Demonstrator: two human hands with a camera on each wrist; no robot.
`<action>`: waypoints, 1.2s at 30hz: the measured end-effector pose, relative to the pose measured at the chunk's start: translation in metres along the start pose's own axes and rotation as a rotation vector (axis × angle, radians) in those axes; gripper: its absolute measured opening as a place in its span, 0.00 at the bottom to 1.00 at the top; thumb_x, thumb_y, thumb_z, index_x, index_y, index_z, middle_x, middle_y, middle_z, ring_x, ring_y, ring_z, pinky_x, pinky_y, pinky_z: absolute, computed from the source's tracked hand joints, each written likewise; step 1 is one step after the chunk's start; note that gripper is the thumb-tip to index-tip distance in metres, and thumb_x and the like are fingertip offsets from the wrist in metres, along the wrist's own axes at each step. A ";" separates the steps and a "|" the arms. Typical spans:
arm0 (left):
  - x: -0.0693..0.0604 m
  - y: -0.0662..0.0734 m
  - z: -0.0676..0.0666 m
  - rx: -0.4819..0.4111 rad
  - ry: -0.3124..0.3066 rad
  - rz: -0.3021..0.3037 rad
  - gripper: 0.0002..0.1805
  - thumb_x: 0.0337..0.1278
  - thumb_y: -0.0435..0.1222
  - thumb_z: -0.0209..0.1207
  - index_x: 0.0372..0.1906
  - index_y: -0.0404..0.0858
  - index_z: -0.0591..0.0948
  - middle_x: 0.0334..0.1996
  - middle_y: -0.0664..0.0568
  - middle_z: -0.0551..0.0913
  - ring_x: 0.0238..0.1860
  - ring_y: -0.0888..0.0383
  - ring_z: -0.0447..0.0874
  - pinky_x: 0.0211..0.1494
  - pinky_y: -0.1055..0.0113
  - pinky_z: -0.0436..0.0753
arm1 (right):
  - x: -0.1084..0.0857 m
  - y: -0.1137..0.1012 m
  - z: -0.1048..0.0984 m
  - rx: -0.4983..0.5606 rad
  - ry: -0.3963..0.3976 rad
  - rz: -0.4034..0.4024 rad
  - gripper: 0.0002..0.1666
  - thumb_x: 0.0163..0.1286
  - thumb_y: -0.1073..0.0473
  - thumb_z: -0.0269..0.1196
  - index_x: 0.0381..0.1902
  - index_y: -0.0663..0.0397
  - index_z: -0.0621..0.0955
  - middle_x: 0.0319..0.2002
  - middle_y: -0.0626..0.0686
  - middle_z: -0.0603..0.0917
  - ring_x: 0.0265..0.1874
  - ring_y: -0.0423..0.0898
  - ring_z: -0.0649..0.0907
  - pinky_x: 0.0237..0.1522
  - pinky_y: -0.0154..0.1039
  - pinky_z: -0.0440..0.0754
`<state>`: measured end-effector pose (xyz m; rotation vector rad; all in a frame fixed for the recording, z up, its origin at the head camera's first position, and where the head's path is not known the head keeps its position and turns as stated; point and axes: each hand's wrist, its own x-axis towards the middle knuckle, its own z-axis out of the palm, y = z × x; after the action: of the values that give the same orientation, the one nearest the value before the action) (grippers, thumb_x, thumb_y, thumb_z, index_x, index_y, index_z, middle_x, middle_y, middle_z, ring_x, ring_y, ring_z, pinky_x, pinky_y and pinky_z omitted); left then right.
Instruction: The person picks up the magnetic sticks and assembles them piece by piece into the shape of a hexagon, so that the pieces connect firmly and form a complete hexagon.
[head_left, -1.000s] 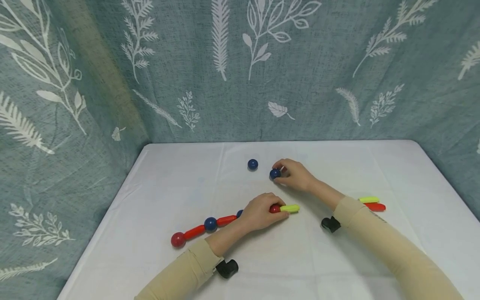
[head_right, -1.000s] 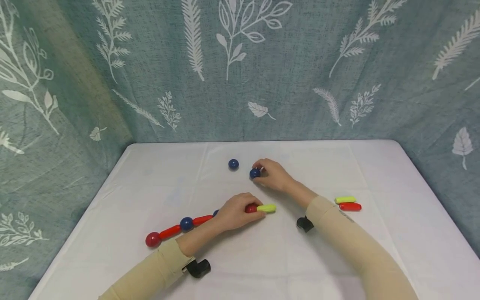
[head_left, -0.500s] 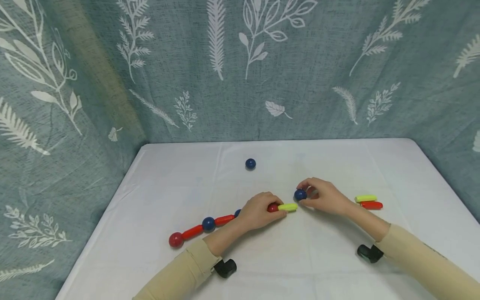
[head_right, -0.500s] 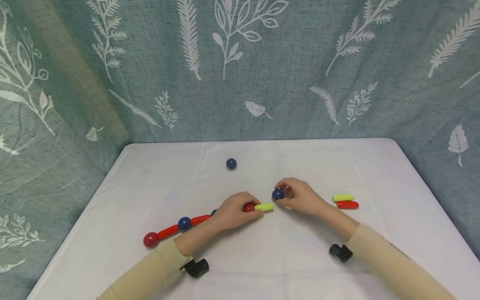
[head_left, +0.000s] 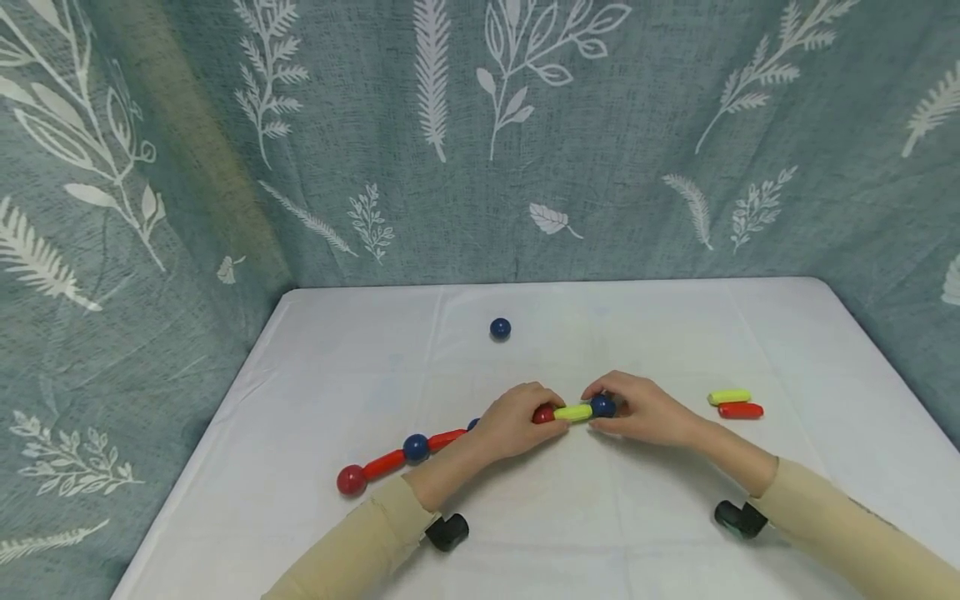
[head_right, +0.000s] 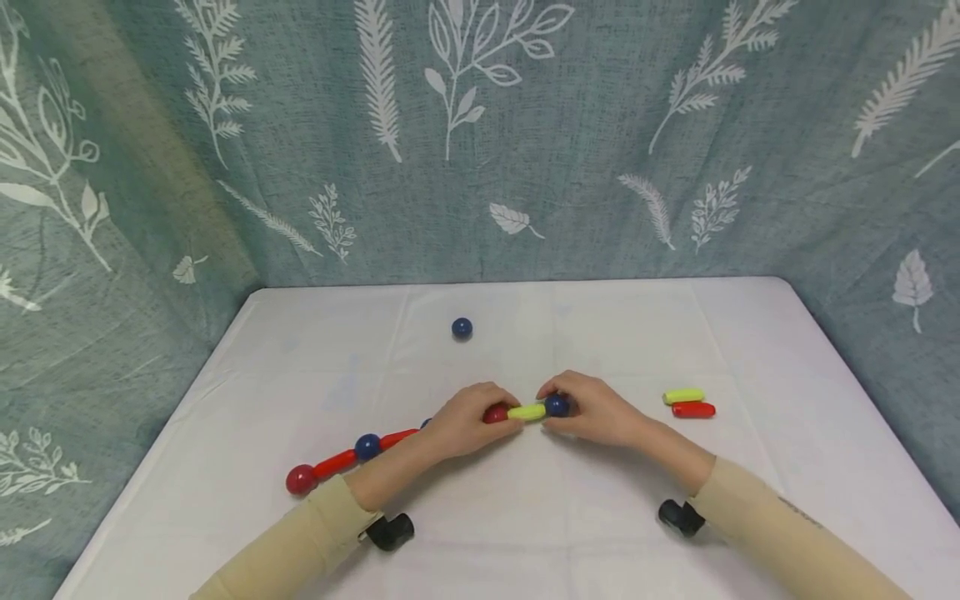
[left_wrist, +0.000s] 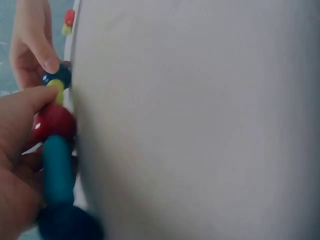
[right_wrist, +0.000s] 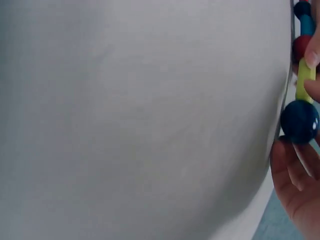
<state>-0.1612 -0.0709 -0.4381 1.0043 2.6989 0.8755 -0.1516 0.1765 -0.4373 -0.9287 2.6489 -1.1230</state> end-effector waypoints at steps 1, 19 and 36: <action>-0.002 0.000 -0.003 0.025 -0.009 0.003 0.16 0.60 0.46 0.64 0.48 0.41 0.84 0.41 0.53 0.82 0.37 0.61 0.76 0.39 0.72 0.75 | 0.002 0.000 0.001 -0.023 -0.003 -0.016 0.16 0.64 0.58 0.69 0.48 0.51 0.81 0.44 0.47 0.81 0.37 0.41 0.78 0.36 0.34 0.80; -0.122 -0.048 -0.083 0.227 0.093 -0.497 0.16 0.55 0.51 0.66 0.30 0.42 0.85 0.18 0.58 0.73 0.22 0.60 0.70 0.23 0.66 0.69 | 0.028 0.002 0.001 -0.132 0.102 0.100 0.10 0.63 0.58 0.69 0.42 0.52 0.84 0.39 0.47 0.83 0.38 0.44 0.79 0.41 0.42 0.78; -0.124 -0.026 -0.051 -0.168 0.019 -0.138 0.13 0.56 0.40 0.67 0.45 0.42 0.83 0.37 0.57 0.81 0.35 0.62 0.80 0.37 0.68 0.82 | 0.032 0.001 0.001 -0.158 0.143 0.155 0.12 0.62 0.57 0.69 0.41 0.55 0.84 0.37 0.50 0.83 0.32 0.43 0.77 0.34 0.39 0.77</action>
<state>-0.0959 -0.1896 -0.4201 0.7699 2.6192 1.0673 -0.1774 0.1585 -0.4351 -0.6744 2.9018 -0.9930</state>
